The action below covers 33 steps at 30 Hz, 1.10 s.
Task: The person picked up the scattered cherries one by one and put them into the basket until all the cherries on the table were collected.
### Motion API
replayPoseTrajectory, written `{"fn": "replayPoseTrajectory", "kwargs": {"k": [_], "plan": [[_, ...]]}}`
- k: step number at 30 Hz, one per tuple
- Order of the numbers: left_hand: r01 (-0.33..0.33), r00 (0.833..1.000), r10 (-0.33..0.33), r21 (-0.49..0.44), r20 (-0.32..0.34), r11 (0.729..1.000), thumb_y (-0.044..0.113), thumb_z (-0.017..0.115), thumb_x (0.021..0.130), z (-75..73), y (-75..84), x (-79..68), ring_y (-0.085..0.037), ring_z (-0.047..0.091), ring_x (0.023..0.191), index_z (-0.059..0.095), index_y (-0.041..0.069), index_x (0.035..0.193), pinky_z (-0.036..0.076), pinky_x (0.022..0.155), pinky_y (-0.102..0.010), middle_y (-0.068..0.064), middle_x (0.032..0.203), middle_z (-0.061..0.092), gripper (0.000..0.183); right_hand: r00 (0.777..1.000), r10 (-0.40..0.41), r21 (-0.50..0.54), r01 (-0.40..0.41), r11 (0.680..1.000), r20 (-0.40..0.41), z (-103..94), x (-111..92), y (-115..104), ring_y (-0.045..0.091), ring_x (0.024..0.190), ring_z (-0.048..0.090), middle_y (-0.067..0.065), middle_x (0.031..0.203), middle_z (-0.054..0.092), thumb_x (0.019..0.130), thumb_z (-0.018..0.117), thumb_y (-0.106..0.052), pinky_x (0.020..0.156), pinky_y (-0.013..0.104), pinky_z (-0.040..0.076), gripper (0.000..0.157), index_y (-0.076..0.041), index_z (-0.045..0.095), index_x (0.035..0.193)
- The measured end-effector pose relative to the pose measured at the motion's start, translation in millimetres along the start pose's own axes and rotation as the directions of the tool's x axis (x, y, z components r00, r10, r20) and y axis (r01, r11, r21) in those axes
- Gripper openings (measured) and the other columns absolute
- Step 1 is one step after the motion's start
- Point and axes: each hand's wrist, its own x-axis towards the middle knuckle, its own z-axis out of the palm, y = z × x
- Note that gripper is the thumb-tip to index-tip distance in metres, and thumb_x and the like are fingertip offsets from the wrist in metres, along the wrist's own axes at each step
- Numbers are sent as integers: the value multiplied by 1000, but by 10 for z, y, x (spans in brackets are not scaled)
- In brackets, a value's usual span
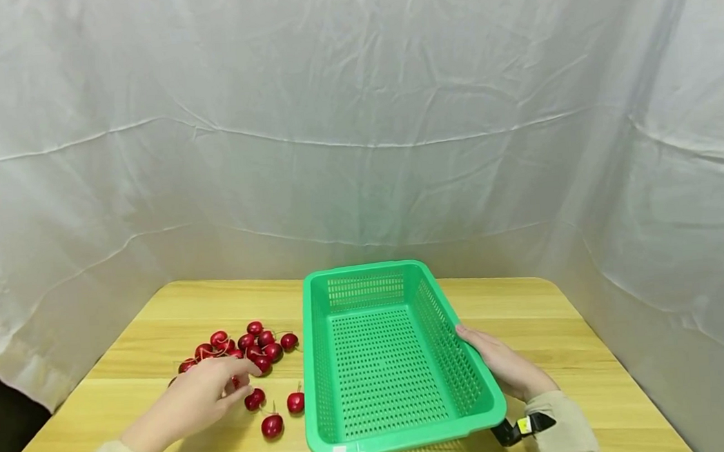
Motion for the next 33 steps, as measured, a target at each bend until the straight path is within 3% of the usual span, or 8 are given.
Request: {"fn": "replayPoseTrajectory", "kwargs": {"k": [5, 8, 13, 23, 28, 33], "plan": [[-80, 996, 80, 8, 26, 997, 11, 83, 92, 69, 29, 7, -4, 62, 81, 78, 21, 109, 48, 61, -23, 11, 96, 75, 21, 1000, 3, -8, -3, 1000, 4, -9, -3, 3, 25, 112, 75, 13, 131, 69, 117, 25, -52, 93, 45, 64, 83, 11, 3, 166], [-150, 989, 149, 33, 22, 988, 9, 83, 91, 94, 53, 23, -12, 72, 90, 78, 21, 108, 55, 67, -26, 8, 102, 78, 22, 1000, 9, -20, -9, 1000, -2, -12, -3, 3, 25, 113, 74, 15, 135, 67, 117, 25, -52, 94, 45, 64, 83, 9, 0, 167], [-228, 973, 226, 43, 41, 973, 7, 83, 90, 133, 128, 104, -17, 75, 95, 78, 18, 108, 61, 75, -31, 6, 106, 78, 22, 1000, 9, -23, -9, 1000, -5, -13, -5, 3, 25, 113, 75, 15, 135, 67, 117, 25, -52, 94, 46, 64, 84, 9, -1, 167], [-287, 946, 274, 54, 173, 956, 4, 81, 92, 264, 187, 386, -11, 72, 98, 80, 17, 117, 62, 83, -30, 3, 112, 75, 28, 1000, 18, -13, -18, 1000, -22, 0, 2, 35, 24, 111, 75, 13, 131, 69, 116, 27, -54, 94, 46, 64, 85, 9, 0, 167], [-287, 945, 273, 53, 182, 957, -8, 75, 87, 298, 187, 451, -2, 63, 85, 83, 20, 113, 54, 69, -19, 6, 105, 74, 40, 1000, 13, -26, -14, 1000, -24, -3, 6, 33, 24, 112, 75, 15, 133, 68, 116, 27, -53, 94, 45, 64, 85, 9, -1, 167], [-294, 942, 280, 51, 184, 954, -10, 72, 87, 339, 189, 486, 1, 52, 72, 84, 23, 107, 47, 61, -19, 7, 90, 67, 40, 1000, 9, -15, -9, 1000, -21, -10, 4, 30, 24, 111, 75, 14, 132, 68, 116, 27, -54, 94, 45, 64, 85, 9, 0, 167]]}}
